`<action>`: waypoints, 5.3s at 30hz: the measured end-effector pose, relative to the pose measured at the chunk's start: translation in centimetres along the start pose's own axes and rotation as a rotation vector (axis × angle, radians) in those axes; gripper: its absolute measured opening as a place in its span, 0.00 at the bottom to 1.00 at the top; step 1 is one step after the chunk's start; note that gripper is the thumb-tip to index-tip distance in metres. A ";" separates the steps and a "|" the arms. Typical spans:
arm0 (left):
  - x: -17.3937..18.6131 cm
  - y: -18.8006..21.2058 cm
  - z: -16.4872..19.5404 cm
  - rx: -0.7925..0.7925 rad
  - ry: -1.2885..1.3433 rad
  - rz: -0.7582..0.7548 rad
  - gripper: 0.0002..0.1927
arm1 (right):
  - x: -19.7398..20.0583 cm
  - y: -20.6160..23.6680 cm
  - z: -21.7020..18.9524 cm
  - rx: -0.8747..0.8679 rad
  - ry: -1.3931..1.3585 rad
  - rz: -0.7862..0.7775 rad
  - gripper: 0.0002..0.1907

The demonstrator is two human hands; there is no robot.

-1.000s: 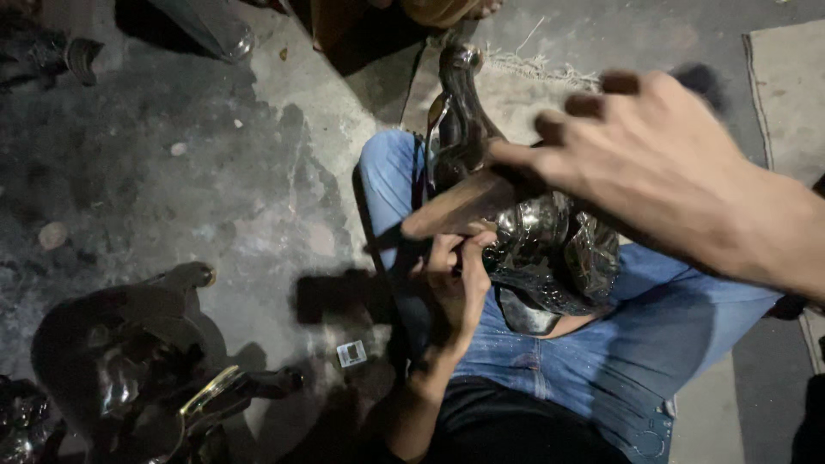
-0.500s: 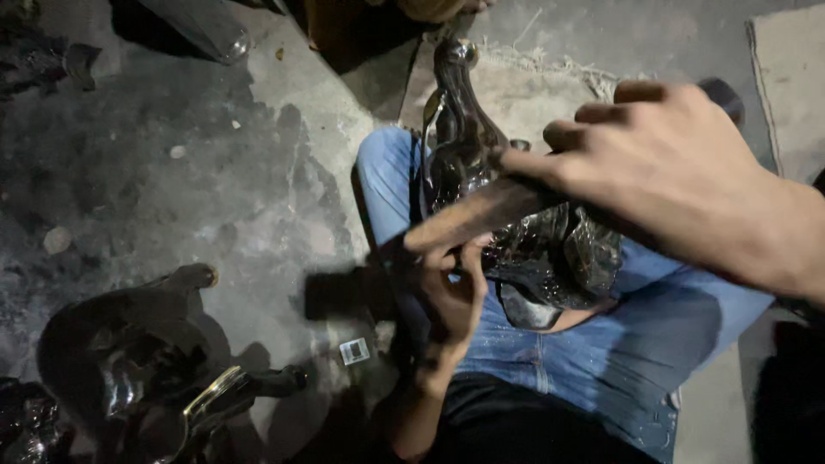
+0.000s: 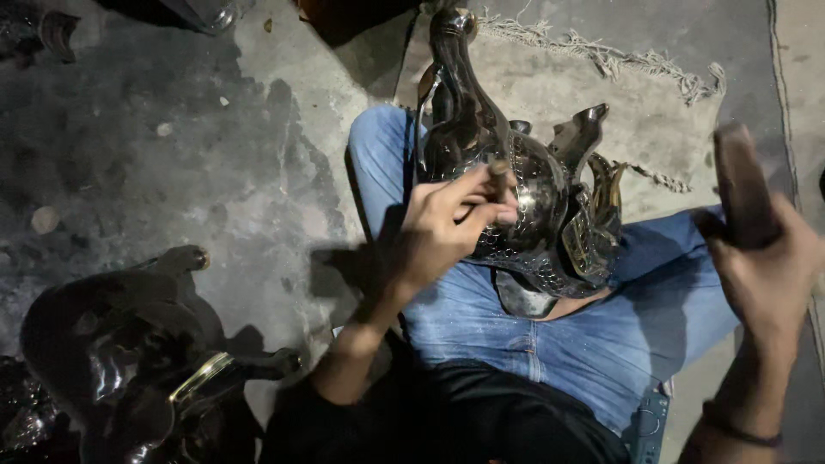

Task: The person sits on the floor with a dark metal animal sculpture on their lap and hammers a punch against its textured surface using a wooden mallet, repositioning the punch repeatedly to work different spots on the figure's body.

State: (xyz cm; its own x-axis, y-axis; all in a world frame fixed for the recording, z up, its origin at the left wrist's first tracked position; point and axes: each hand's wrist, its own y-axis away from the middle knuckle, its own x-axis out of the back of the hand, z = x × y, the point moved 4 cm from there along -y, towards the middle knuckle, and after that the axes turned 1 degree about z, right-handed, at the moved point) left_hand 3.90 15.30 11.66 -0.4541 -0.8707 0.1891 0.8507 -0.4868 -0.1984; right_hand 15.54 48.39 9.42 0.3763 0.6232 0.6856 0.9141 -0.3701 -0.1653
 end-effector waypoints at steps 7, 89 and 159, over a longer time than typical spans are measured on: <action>-0.7 0.1 0.4 -0.499 -0.647 0.038 0.04 | -0.8 2.1 8.2 -0.117 -0.046 -0.118 0.15; -1.9 -0.9 -0.8 -0.678 -0.469 -0.011 0.06 | -0.3 -5.2 -10.9 0.415 0.096 -0.358 0.38; -3.7 -6.0 -0.3 -0.050 -0.340 -0.731 0.24 | -3.5 5.4 -0.8 0.096 -0.224 0.025 0.25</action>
State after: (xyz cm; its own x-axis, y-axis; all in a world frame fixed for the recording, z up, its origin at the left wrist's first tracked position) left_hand 0.43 21.37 11.86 -0.7788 -0.2655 0.5684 0.3533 -0.9343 0.0477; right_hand 19.03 43.65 6.69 0.4129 0.7562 0.5076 0.9104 -0.3267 -0.2539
